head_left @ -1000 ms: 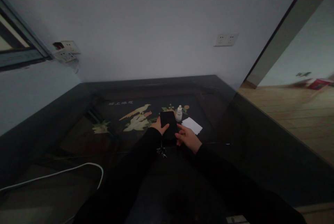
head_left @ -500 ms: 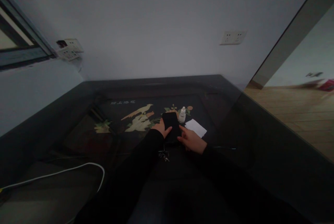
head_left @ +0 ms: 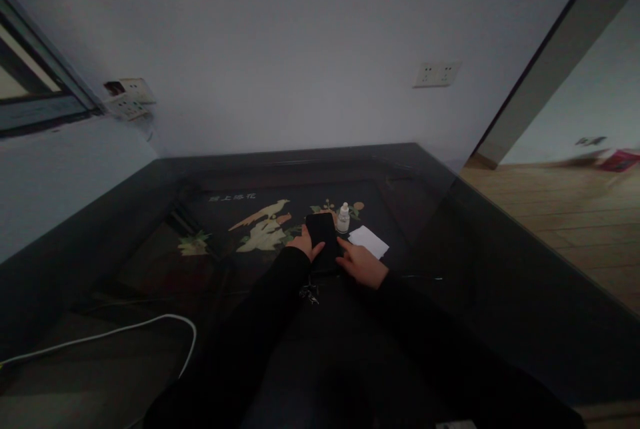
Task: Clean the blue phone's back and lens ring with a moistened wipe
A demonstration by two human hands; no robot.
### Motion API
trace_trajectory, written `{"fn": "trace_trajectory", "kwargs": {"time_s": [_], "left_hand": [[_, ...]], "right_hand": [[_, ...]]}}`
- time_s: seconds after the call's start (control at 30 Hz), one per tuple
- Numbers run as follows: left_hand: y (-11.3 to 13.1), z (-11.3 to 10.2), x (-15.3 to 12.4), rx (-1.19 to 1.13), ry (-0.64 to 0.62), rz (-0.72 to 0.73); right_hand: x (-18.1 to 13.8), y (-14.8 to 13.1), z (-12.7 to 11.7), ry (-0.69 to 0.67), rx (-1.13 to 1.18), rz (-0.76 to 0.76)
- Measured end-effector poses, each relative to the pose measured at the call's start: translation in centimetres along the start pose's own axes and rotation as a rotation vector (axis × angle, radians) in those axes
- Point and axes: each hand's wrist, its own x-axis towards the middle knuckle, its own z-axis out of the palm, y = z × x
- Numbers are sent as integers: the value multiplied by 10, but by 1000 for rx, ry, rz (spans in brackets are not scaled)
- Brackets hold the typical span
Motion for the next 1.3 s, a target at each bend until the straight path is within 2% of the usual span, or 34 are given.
{"fn": "trace_trajectory", "kwargs": {"time_s": [0.13, 0.2, 0.23, 0.33, 0.4, 0.5, 0.77, 1.13, 1.23, 1.3], "left_hand": [[-8, -1, -4, -42, 60, 22], [-18, 0, -9, -81, 109, 103], [-25, 1, -12, -101, 135, 166], [-44, 9, -24, -129, 208, 339], [-53, 17, -31, -133, 251, 437], [-59, 29, -34, -114, 309, 503], [-60, 32, -33, -94, 260, 496], [-63, 31, -34, -145, 217, 495], [-61, 31, -36, -194, 239, 489], [-61, 29, -36, -308, 281, 477]], "right_hand": [[-9, 16, -32, 114, -54, -71], [-15, 35, -49, 146, -79, -131], [-17, 47, -54, 145, -139, -229], [-21, 75, -58, 99, -170, -273], [-23, 82, -50, 52, -208, -272], [-26, 73, -35, 35, -318, -293], [-28, 34, -10, 131, -396, -279], [-27, 25, 2, 187, -381, -230], [-26, 23, 3, 202, -396, -232], [-25, 25, -1, 231, -382, -253]]}}
